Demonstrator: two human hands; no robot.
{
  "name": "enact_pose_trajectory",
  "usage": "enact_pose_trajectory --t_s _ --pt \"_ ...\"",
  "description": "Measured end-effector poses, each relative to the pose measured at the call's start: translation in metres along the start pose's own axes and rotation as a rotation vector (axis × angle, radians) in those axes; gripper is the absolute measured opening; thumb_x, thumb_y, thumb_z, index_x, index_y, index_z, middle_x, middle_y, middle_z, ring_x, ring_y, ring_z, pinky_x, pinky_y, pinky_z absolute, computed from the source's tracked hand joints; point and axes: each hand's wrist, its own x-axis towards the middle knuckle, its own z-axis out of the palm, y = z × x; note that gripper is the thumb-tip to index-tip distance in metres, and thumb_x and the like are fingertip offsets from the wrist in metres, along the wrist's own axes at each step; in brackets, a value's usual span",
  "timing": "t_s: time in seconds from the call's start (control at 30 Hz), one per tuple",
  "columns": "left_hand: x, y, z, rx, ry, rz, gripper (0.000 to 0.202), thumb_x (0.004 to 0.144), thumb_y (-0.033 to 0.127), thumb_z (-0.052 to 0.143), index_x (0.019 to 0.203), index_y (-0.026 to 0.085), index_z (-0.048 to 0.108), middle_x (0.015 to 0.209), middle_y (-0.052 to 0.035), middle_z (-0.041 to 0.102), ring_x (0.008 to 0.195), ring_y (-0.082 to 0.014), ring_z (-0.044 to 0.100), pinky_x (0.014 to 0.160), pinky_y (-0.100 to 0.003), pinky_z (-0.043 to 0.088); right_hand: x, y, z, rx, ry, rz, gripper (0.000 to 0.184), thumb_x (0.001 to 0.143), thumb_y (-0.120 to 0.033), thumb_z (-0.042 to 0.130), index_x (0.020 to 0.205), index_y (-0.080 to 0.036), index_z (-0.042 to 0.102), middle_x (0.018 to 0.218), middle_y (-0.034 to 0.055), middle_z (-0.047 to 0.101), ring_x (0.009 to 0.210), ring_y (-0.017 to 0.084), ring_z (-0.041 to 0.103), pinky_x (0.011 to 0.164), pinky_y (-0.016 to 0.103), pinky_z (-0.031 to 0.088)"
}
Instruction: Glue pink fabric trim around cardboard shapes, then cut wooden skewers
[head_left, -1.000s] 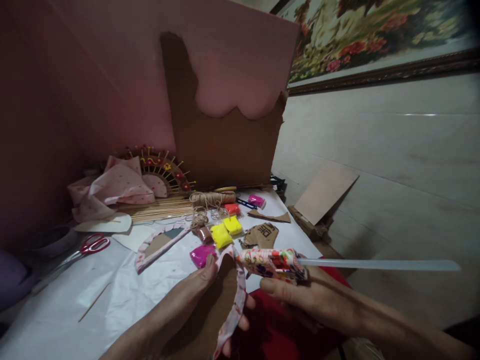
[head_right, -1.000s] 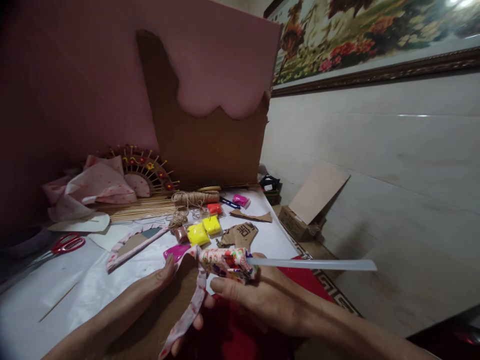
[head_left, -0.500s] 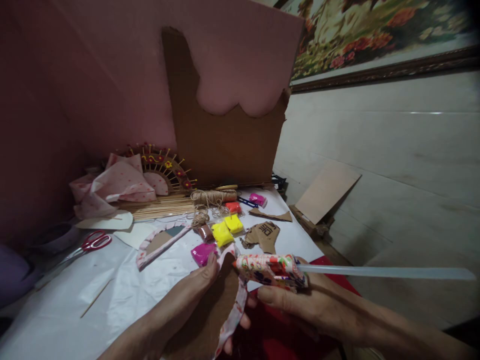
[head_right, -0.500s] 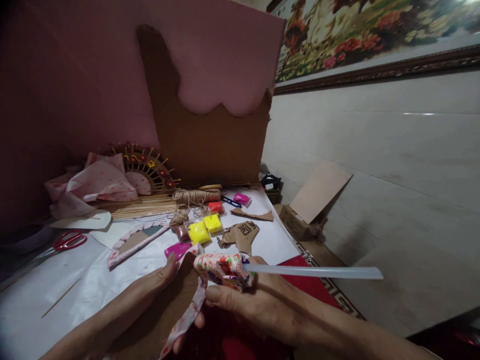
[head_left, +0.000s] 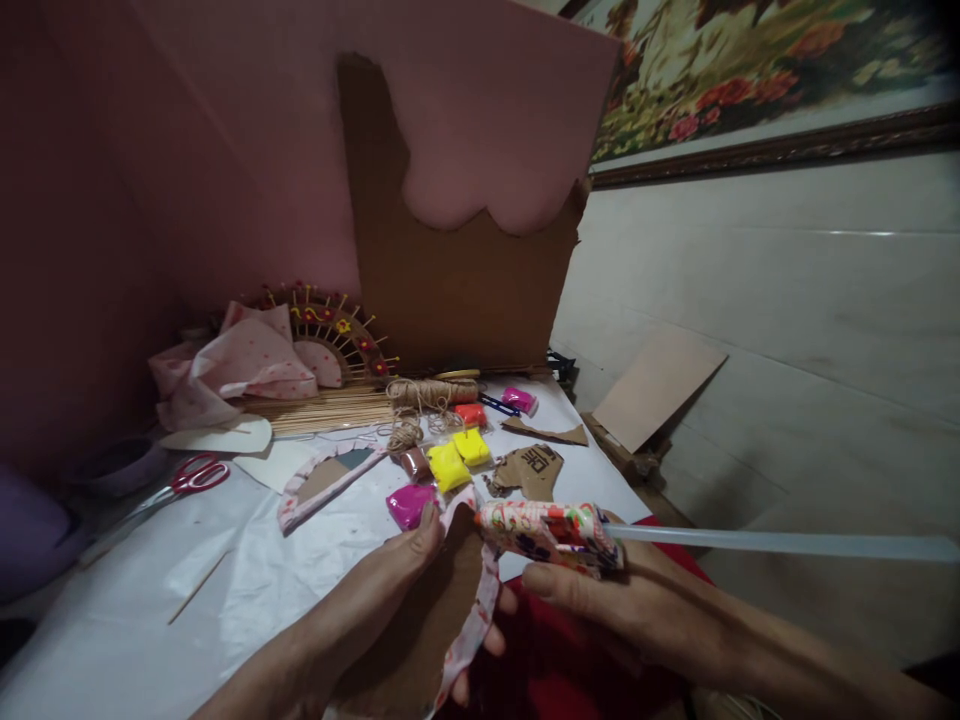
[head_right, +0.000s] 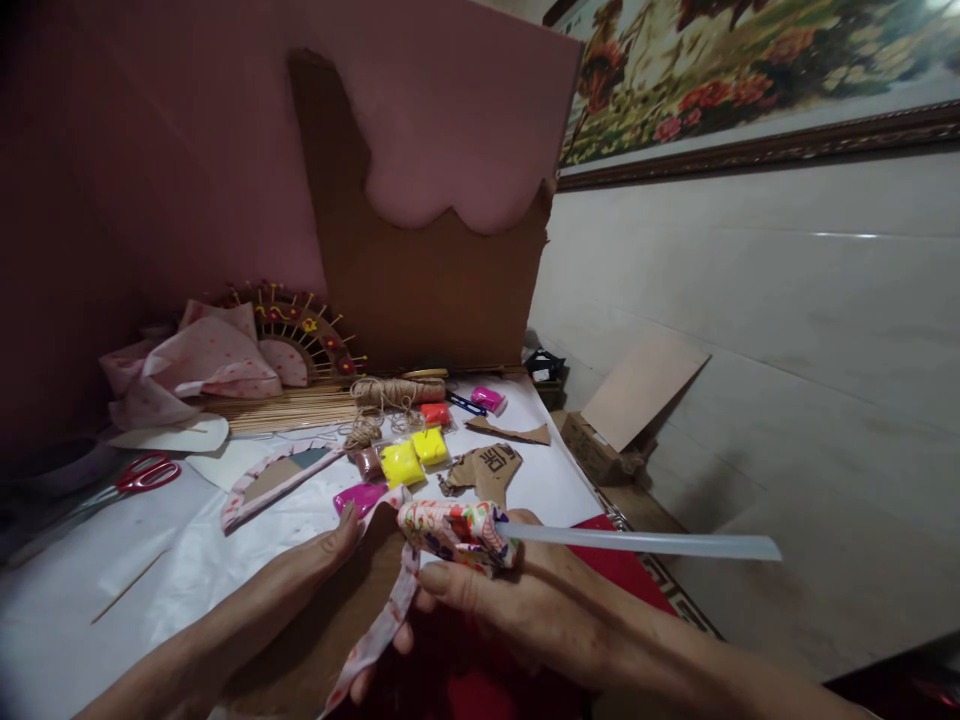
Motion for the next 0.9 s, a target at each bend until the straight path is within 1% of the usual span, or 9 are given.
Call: enact_pose_trajectory --t_s 0.13,0.3,0.4,0.5,0.6,0.67,0.73,0.83,0.9 --pt "0.0 -0.002 -0.003 -0.001 0.001 -0.009 0.069 0.083 0.064 0.029 0.096 0.006 0.065 0.076 -0.0157 0.068 0.048 -0.0159 0.062 0.046 -0.023 0.042 0.001 0.0 0.001 0.014 -0.022 -0.02 0.027 0.092 -0.039 0.043 0.087 -0.019 0.061 0.089 0.0041 0.064 0.089 0.017 0.059 0.088 0.03 0.042" --pt "-0.002 -0.001 -0.002 -0.01 0.003 0.011 0.067 0.084 0.064 0.029 0.101 0.008 0.062 0.074 -0.0141 0.069 0.048 -0.0167 0.063 0.047 -0.024 0.043 -0.002 -0.003 0.001 -0.113 -0.003 -0.043 0.032 0.09 -0.044 0.045 0.077 -0.019 0.061 0.087 0.0024 0.063 0.087 0.017 0.058 0.089 0.03 0.042" --pt "-0.002 0.001 0.002 0.011 0.013 0.008 0.066 0.082 0.065 0.033 0.095 0.008 0.064 0.072 -0.0141 0.069 0.048 -0.0165 0.062 0.046 -0.024 0.042 -0.003 -0.005 0.0 -0.125 -0.001 -0.015 0.032 0.091 -0.042 0.043 0.078 -0.02 0.061 0.088 0.002 0.062 0.087 0.017 0.058 0.089 0.029 0.041" --pt "-0.003 0.003 0.005 0.027 0.029 -0.001 0.068 0.079 0.067 0.036 0.089 0.007 0.065 0.069 -0.0137 0.068 0.046 -0.0155 0.06 0.045 -0.023 0.041 -0.001 -0.005 0.001 -0.093 -0.016 -0.01 0.031 0.092 -0.041 0.042 0.082 -0.019 0.061 0.089 0.0028 0.063 0.088 0.017 0.058 0.088 0.028 0.041" --pt "-0.003 0.004 0.008 0.014 0.041 0.008 0.065 0.081 0.065 0.035 0.092 0.007 0.065 0.067 -0.0131 0.067 0.047 -0.0158 0.06 0.044 -0.022 0.04 0.002 -0.004 0.001 -0.083 -0.016 -0.028 0.032 0.092 -0.041 0.04 0.086 -0.019 0.062 0.087 0.0027 0.063 0.088 0.017 0.057 0.088 0.029 0.041" --pt "-0.003 0.005 0.009 -0.006 0.052 0.004 0.064 0.082 0.064 0.035 0.094 0.008 0.064 0.067 -0.0128 0.068 0.047 -0.015 0.06 0.042 -0.021 0.039 0.003 -0.004 0.001 -0.132 0.004 -0.04 0.033 0.091 -0.043 0.041 0.083 -0.019 0.063 0.085 0.0019 0.063 0.086 0.016 0.057 0.088 0.028 0.04" --pt "-0.003 0.005 0.01 -0.015 0.054 -0.003 0.065 0.082 0.064 0.033 0.095 0.008 0.064 0.07 -0.0135 0.069 0.046 -0.0145 0.059 0.042 -0.021 0.039 0.003 -0.005 -0.001 -0.197 0.019 -0.013 0.031 0.09 -0.043 0.045 0.082 -0.02 0.064 0.087 0.0011 0.064 0.086 0.016 0.057 0.088 0.027 0.04" --pt "-0.002 0.004 0.009 -0.018 0.047 -0.002 0.066 0.085 0.063 0.029 0.099 0.008 0.062 0.074 -0.015 0.07 0.046 -0.0149 0.06 0.043 -0.023 0.04 0.0 -0.008 -0.004 -0.283 0.018 0.029 0.03 0.089 -0.044 0.047 0.085 -0.02 0.064 0.088 0.0005 0.065 0.084 0.016 0.057 0.084 0.026 0.041" --pt "-0.002 0.003 0.008 -0.026 0.049 0.008 0.065 0.086 0.061 0.026 0.104 0.009 0.06 0.072 -0.0143 0.07 0.045 -0.0148 0.06 0.043 -0.023 0.04 -0.001 -0.01 -0.006 -0.355 0.023 0.036 0.032 0.089 -0.046 0.046 0.086 -0.02 0.065 0.087 0.0008 0.065 0.082 0.016 0.057 0.082 0.026 0.042"
